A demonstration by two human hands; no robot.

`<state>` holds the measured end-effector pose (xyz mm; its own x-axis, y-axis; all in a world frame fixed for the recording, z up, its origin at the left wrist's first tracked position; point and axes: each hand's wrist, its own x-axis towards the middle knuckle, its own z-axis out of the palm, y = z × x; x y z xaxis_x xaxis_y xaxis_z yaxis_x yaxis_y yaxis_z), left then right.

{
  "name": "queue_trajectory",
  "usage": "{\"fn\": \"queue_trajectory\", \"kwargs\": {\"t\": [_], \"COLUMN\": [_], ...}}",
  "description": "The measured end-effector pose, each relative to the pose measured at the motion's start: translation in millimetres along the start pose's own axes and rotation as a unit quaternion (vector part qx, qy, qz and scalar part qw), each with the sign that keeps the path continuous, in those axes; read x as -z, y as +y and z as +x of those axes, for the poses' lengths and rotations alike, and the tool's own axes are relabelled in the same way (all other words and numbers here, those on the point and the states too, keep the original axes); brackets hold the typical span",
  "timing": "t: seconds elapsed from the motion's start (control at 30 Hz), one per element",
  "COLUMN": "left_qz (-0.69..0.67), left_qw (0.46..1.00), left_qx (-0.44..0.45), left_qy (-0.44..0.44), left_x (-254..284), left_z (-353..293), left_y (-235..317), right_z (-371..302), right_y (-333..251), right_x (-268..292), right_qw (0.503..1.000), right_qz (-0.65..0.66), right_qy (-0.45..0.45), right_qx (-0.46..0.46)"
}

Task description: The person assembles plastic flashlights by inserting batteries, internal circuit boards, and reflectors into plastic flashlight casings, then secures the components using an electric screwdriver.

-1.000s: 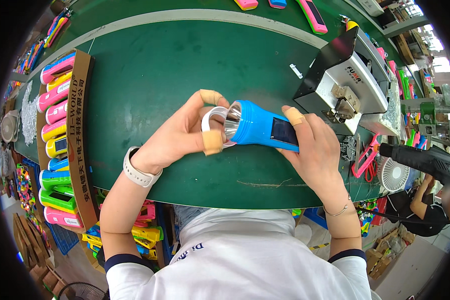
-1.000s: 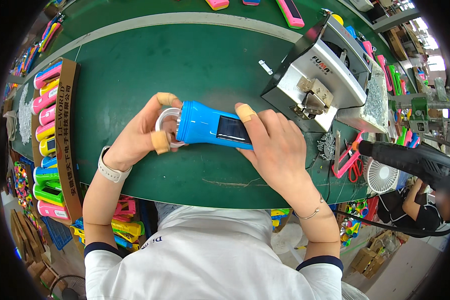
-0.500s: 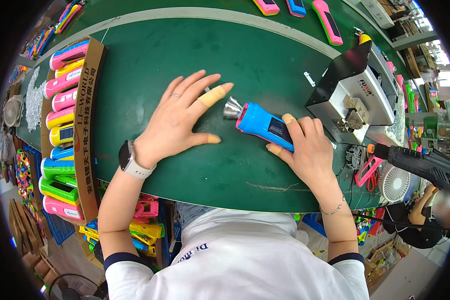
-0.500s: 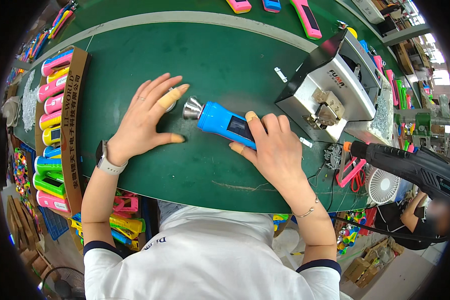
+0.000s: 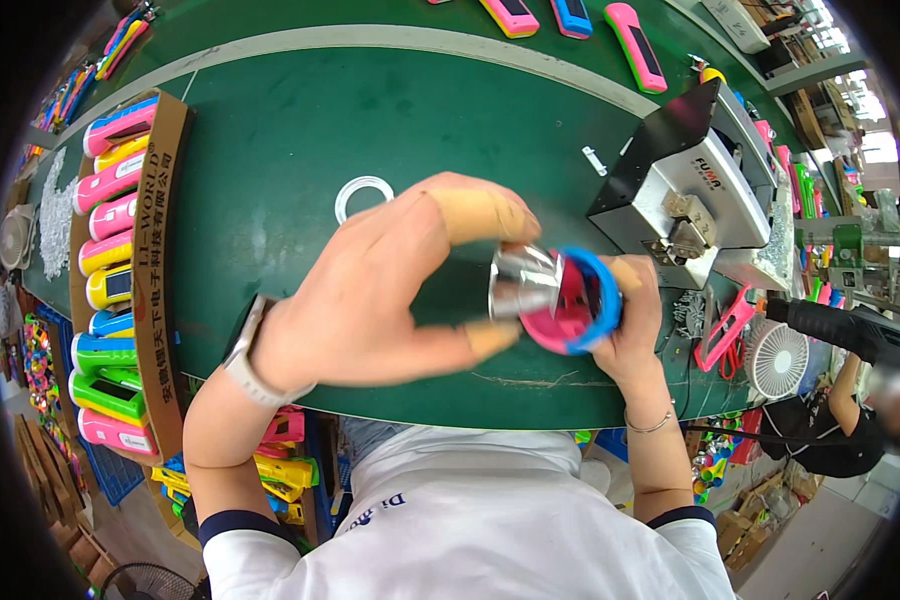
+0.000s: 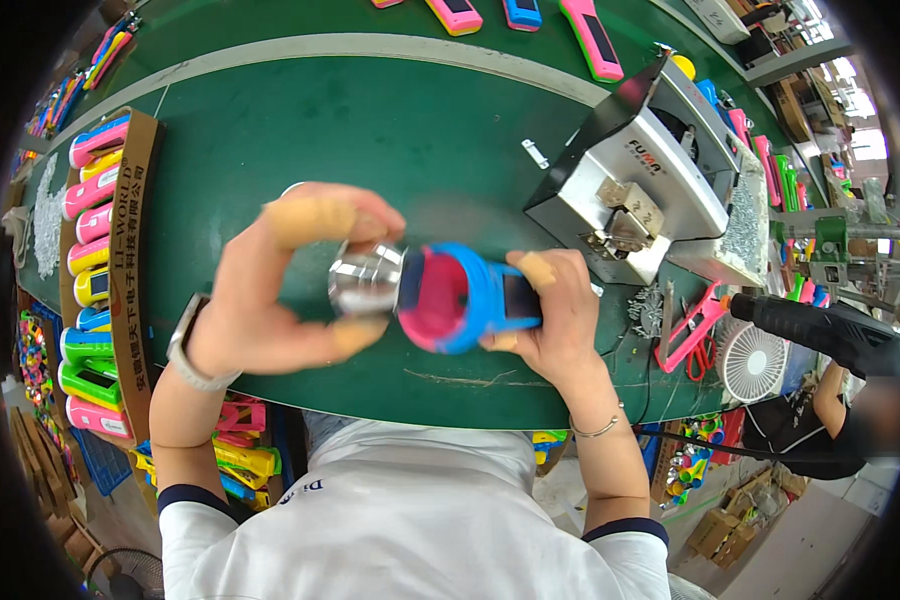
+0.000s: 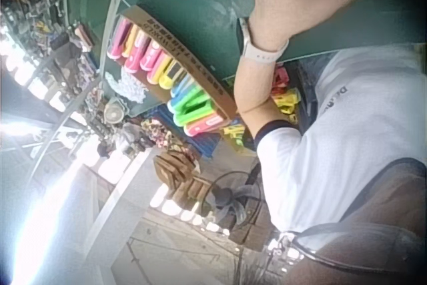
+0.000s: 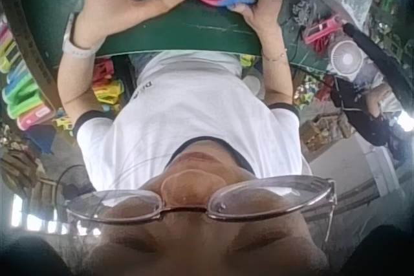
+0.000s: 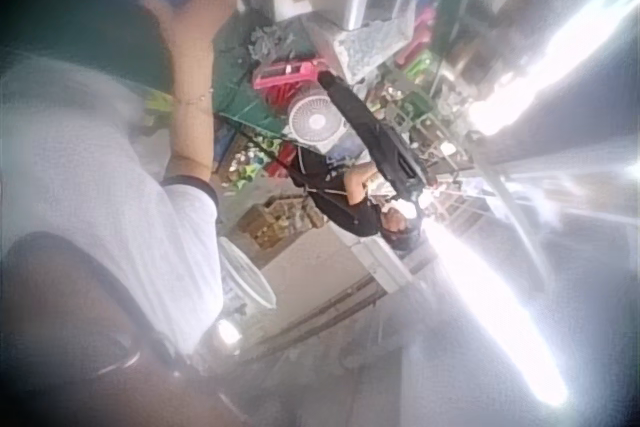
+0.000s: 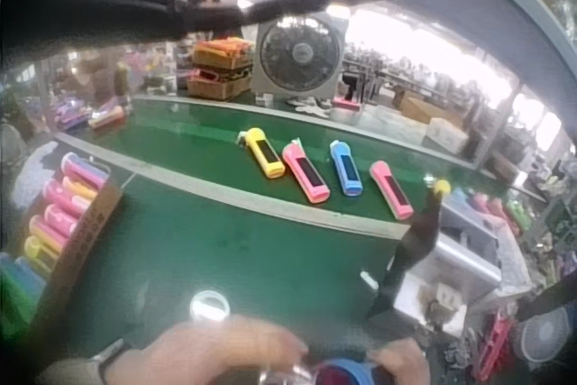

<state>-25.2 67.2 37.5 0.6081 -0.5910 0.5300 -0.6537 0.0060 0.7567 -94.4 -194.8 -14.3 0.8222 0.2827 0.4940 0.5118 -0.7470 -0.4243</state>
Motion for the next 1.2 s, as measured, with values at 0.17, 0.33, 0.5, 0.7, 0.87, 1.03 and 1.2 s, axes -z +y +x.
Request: {"fn": "queue_trajectory", "kwargs": {"t": [0.17, 0.33, 0.5, 0.7, 0.87, 1.03, 1.2], "left_qz": [-0.114, -0.101, -0.084, 0.281, 0.282, 0.253, 0.252], "left_qw": [0.993, 0.995, 0.994, 0.946, 0.941, 0.961, 0.954], "left_qx": [-0.011, -0.014, 0.074, -0.158, -0.187, -0.108, -0.105], "left_qy": [0.007, 0.005, -0.006, 0.025, 0.010, -0.033, -0.125], "left_x": [3, 3, 10, -10, -31, -29, -19], "left_z": [8, 6, 5, 0, 11, 13, 15], "left_y": [30, 33, 38, 57, 39, 50, 47], "right_z": [-11, -14, -10, -9, -10, -13, -15], "right_y": [-2, -2, -1, 0, -2, -7, -10], "right_x": [-4, -8, -9, -12, -10, -12, -16], "right_qw": [0.996, 0.986, 0.985, 0.986, 0.987, 0.982, 0.978], "right_qz": [0.068, 0.144, 0.142, 0.145, 0.149, 0.187, 0.207], "right_qy": [0.055, 0.080, 0.092, 0.068, 0.041, 0.034, 0.000], "right_qx": [0.003, 0.004, 0.019, 0.041, 0.052, 0.014, -0.001]}}
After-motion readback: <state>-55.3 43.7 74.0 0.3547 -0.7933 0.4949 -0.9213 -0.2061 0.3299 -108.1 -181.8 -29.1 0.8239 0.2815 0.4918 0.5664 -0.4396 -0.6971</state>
